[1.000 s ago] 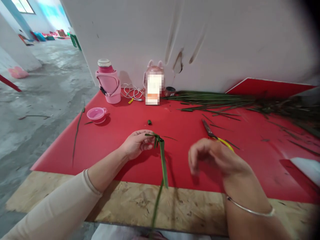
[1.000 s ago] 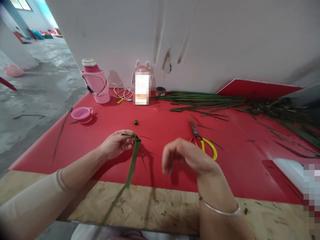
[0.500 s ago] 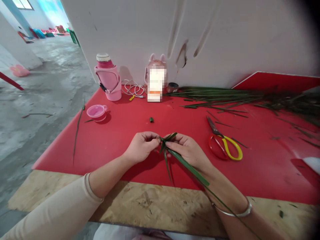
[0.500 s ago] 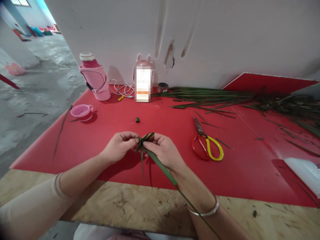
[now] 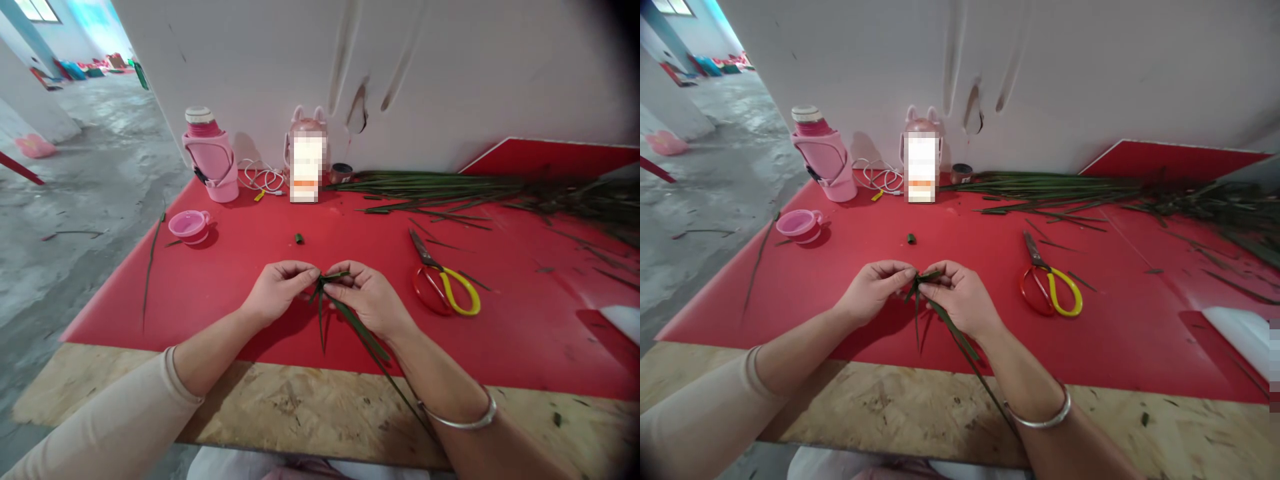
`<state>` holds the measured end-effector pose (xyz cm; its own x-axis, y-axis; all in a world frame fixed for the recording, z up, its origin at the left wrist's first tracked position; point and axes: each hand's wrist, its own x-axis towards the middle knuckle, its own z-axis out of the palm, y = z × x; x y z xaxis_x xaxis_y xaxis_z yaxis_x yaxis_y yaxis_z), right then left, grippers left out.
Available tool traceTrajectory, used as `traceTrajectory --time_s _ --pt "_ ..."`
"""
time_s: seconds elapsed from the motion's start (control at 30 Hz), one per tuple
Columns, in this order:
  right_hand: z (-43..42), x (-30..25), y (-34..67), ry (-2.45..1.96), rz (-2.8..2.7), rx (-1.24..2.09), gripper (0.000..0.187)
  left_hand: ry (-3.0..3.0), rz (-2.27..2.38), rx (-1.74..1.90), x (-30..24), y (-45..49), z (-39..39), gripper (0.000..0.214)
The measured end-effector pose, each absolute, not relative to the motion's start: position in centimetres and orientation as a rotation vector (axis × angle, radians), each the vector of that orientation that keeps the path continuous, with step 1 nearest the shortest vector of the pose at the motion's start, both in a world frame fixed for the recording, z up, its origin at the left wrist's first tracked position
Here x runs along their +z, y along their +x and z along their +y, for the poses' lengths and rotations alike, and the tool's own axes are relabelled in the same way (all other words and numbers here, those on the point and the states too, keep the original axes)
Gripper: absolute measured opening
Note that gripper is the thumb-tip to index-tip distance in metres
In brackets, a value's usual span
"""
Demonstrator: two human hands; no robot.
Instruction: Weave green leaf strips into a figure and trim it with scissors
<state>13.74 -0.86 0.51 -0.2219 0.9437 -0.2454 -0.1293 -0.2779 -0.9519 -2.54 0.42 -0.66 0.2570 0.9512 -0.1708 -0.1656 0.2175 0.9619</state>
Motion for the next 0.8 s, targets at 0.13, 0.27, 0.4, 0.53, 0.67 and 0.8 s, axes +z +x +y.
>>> traceTrajectory --time_s 0.13,0.27,0.4,0.53,0.67,0.8 --pt "-1.0 0.2 13.6 -1.173 -1.328 1.378 0.018 1.024 1.009 0.955 -0.5 -2.6 0.4 0.025" --pt "-1.0 -0.2 13.6 -1.177 -1.505 1.287 0.008 0.939 1.001 0.958 -0.3 -2.4 0.4 0.023" --pt "-1.1 -0.2 13.5 -1.201 -1.445 1.383 0.011 0.866 0.991 0.970 -0.4 -2.0 0.3 0.024" --pt "-0.9 0.0 13.7 -1.192 -1.361 1.475 0.020 1.064 1.023 1.003 -0.4 -1.9 0.2 0.025" --pt "-0.2 0.1 14.1 -1.139 -1.005 1.694 0.041 1.354 1.072 1.001 0.1 -2.3 0.0 0.025" --pt "-0.2 0.3 13.7 -1.160 -0.996 1.694 0.038 1.401 1.052 0.954 0.5 -2.4 -0.2 0.022"
